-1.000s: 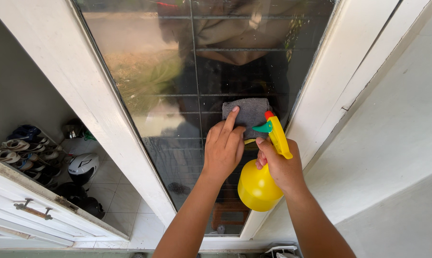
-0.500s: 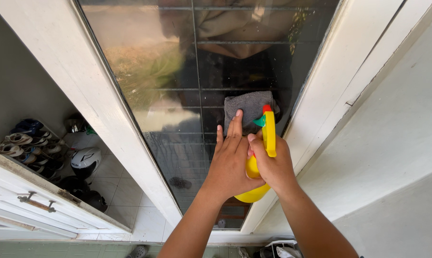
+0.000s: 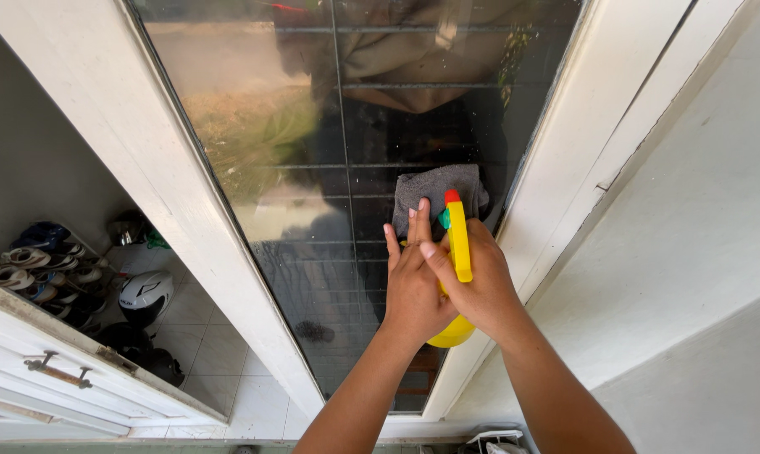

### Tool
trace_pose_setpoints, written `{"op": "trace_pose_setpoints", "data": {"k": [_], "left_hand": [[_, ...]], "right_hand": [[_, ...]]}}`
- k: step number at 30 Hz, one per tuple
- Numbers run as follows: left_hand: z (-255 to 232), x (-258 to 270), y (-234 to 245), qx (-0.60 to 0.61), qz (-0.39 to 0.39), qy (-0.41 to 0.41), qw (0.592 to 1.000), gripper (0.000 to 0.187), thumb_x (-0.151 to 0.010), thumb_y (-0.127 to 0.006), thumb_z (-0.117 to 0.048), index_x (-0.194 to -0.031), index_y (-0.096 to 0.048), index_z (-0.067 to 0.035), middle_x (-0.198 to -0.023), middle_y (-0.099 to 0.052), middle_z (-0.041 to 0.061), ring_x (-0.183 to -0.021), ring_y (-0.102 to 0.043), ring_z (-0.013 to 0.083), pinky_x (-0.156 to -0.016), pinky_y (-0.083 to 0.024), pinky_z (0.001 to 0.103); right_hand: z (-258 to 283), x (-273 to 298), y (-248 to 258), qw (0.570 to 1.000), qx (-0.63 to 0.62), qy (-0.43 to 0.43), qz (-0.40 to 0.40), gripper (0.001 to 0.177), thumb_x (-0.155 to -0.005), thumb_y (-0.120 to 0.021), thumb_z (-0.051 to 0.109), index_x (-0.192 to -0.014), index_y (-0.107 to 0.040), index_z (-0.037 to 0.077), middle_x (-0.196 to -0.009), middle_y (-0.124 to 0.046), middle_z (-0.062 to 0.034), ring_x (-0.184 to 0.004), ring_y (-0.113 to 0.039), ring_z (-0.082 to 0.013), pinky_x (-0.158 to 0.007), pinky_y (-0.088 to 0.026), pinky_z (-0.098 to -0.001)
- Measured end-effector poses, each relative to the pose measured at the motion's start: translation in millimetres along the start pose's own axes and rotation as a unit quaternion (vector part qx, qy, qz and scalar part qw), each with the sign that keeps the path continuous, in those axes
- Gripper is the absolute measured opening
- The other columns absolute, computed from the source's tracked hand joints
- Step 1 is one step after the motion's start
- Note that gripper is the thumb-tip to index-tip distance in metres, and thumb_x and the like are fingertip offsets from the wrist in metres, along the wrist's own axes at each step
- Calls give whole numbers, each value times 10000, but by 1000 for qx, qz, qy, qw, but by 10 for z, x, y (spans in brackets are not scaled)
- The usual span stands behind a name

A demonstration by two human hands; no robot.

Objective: The person cleans a glass door by spraying it with a yellow spray bottle and wiping it with a gray cloth. They repeatedly spray and wipe different sections of the glass surface.

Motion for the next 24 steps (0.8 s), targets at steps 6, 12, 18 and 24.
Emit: {"op": "trace_pose_setpoints", "data": {"k": [6,12,18,24], "left_hand": [[90,-24,103,58,5,9,998,404,-752,-835,-290,-977,-730,29,-1639,-315,300,-1304,-622,336,-1255,-11,668],[40,-72,191,79,-5,10,997,260,-716,-786,-234,-835,-730,-9,-1589,-400,313,-1374,-589,328,-1252,9,662],[51,-94,263,89,3,8,996,281,-708,-772,-226,-866,-730,3,-1584,-403,327,-1410,-553,340,-1237,49,672],[91,-87,299,94,24,8,995,284,-693,-770,-220,-858,-724,6,-1616,-384,275,-1428,-517,325,-1240,27,671]], "right_hand": [[-220,25,341,980,-153,67,106,338,-851,-636,55,-1185,-617,4,-1096,-612,-67,-998,-615,-180,-855,-521,-334],[-480,-30,304,968,-234,35,-86,256,-1009,-497,-97,-1193,-654,-14,-1073,-675,-103,-987,-660,-151,-929,-551,-305],[-395,-100,52,966,-53,203,-152,371,-965,-446,-121,-1279,-623,-31,-1377,-610,-170,-1314,-618,-262,-1130,-499,-371],[-522,-214,-99,948,127,273,-99,506,-951,-612,-42,-1443,-498,-65,-1600,-403,-232,-1490,-432,-409,-1235,-389,-478]]}}
Point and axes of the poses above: each hand's wrist, its own x-axis away from the middle knuckle, its own y-axis out of the back of the hand, z = x × y, the point moved 1 cm from there along -x, towards the middle knuckle
